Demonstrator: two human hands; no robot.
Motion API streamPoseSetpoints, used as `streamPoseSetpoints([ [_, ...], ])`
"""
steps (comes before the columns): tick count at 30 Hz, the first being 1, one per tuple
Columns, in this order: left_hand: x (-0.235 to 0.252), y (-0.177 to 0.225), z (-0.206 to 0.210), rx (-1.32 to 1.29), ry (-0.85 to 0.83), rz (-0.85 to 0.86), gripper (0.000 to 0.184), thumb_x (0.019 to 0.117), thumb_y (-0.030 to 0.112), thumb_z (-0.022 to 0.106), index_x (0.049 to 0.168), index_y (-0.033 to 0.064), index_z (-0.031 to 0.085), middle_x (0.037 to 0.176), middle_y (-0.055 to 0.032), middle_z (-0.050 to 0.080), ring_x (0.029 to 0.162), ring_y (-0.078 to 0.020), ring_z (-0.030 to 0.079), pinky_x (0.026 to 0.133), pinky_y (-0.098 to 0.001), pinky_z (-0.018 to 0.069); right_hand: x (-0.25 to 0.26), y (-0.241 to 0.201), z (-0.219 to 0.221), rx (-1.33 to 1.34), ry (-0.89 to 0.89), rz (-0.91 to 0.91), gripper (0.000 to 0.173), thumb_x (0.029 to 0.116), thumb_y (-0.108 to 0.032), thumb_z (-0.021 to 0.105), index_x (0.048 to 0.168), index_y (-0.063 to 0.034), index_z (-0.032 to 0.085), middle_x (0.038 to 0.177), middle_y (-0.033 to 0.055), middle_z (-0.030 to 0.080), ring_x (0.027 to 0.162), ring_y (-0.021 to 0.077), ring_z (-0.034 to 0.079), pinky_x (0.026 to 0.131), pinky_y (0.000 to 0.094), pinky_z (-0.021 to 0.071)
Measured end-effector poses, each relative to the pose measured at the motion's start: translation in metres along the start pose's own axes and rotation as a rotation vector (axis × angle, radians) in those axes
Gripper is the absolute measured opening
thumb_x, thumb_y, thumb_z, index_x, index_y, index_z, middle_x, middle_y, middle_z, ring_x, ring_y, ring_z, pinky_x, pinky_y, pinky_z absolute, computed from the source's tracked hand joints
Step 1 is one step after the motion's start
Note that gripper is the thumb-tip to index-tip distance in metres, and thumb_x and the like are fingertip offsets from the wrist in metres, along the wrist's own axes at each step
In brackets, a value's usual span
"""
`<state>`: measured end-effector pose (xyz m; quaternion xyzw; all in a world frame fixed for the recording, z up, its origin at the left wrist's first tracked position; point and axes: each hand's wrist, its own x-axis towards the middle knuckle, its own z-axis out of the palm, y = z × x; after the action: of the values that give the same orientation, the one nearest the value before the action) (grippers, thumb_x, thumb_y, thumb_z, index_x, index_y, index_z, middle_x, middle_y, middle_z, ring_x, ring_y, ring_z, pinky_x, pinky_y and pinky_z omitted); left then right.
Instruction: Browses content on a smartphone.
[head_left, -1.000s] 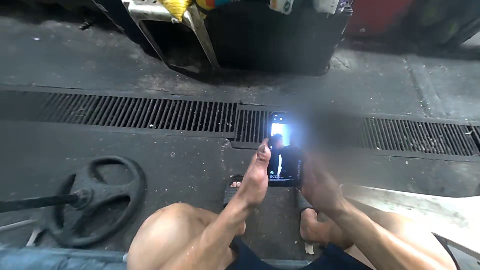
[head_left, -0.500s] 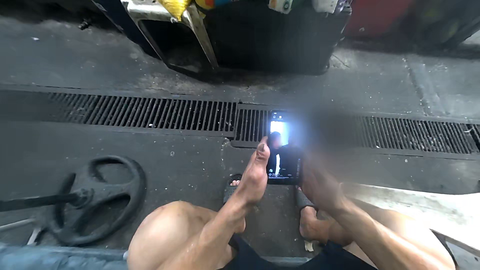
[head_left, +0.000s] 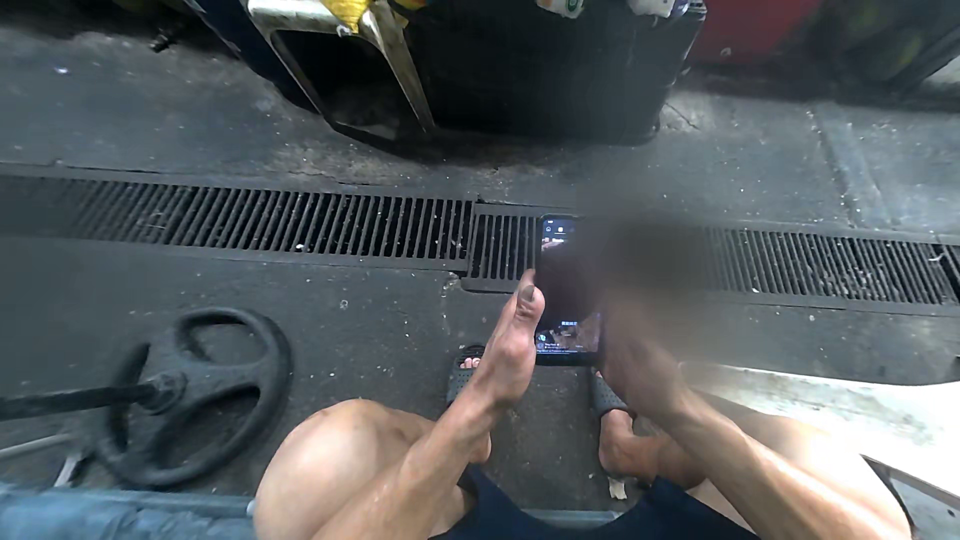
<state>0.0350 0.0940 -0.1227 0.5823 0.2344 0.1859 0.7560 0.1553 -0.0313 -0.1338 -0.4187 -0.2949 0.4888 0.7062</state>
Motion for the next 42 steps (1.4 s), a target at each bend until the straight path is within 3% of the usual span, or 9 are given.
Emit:
streamPoseSetpoints([
  [3, 0.0003, 0.0004, 0.0008, -0.016, 0.004, -0.002, 0.091, 0.0957, 0.077, 0.032, 0.156, 0.0096, 0.035, 0.147, -0.0066, 0.055, 0.136, -0.0156, 0.052, 0.116, -0.0388, 0.0441, 0.0002, -0.0001, 0.0, 0.0, 0.009, 0.012, 0.086, 0.1007, -0.066, 0.044, 0.152, -0.0005, 0.024, 0.143, 0.0129, 0.053, 0.129, 0.021, 0.057, 0.109, 0.0424, 0.0506],
  [16, -0.0023, 0.0001, -0.0009, 0.019, -0.004, 0.003, 0.096, 0.0949, 0.08, 0.028, 0.16, 0.0091, 0.029, 0.155, -0.0062, 0.047, 0.143, -0.014, 0.044, 0.12, -0.0386, 0.0387, -0.001, 0.0006, -0.0022, -0.023, -0.004, 0.015, 0.087, 0.0998, -0.068, 0.043, 0.153, -0.0016, 0.024, 0.144, 0.0128, 0.053, 0.13, 0.0218, 0.056, 0.109, 0.0437, 0.0508],
  [26, -0.0018, 0.0023, -0.0014, -0.013, -0.015, 0.002, 0.106, 0.0849, 0.089, 0.035, 0.156, 0.0097, 0.036, 0.145, -0.0065, 0.056, 0.134, -0.0153, 0.053, 0.115, -0.039, 0.0448, -0.001, -0.0027, -0.0006, -0.012, -0.009, 0.018, 0.089, 0.1, -0.068, 0.043, 0.153, -0.0001, 0.022, 0.145, 0.0143, 0.052, 0.132, 0.0223, 0.056, 0.11, 0.0432, 0.0493],
  [37, -0.0016, 0.0007, -0.0024, -0.029, -0.021, 0.003, 0.11, 0.0845, 0.089, 0.037, 0.158, 0.0066, 0.031, 0.146, -0.0091, 0.055, 0.135, -0.0167, 0.053, 0.115, -0.039, 0.0444, -0.0007, -0.0029, 0.0, 0.002, 0.003, 0.029, 0.091, 0.0989, -0.068, 0.045, 0.154, -0.0003, 0.022, 0.144, 0.0135, 0.053, 0.131, 0.0218, 0.056, 0.11, 0.0431, 0.05],
  [42, -0.0029, -0.0002, -0.0028, -0.057, -0.032, -0.017, 0.105, 0.0902, 0.083, 0.037, 0.16, 0.0056, 0.024, 0.148, -0.0106, 0.053, 0.135, -0.018, 0.053, 0.114, -0.0395, 0.0447, -0.0001, -0.0027, 0.0006, 0.008, 0.004, 0.026, 0.09, 0.0985, -0.068, 0.046, 0.152, -0.0004, 0.022, 0.139, 0.0121, 0.055, 0.126, 0.02, 0.059, 0.108, 0.0411, 0.0513],
])
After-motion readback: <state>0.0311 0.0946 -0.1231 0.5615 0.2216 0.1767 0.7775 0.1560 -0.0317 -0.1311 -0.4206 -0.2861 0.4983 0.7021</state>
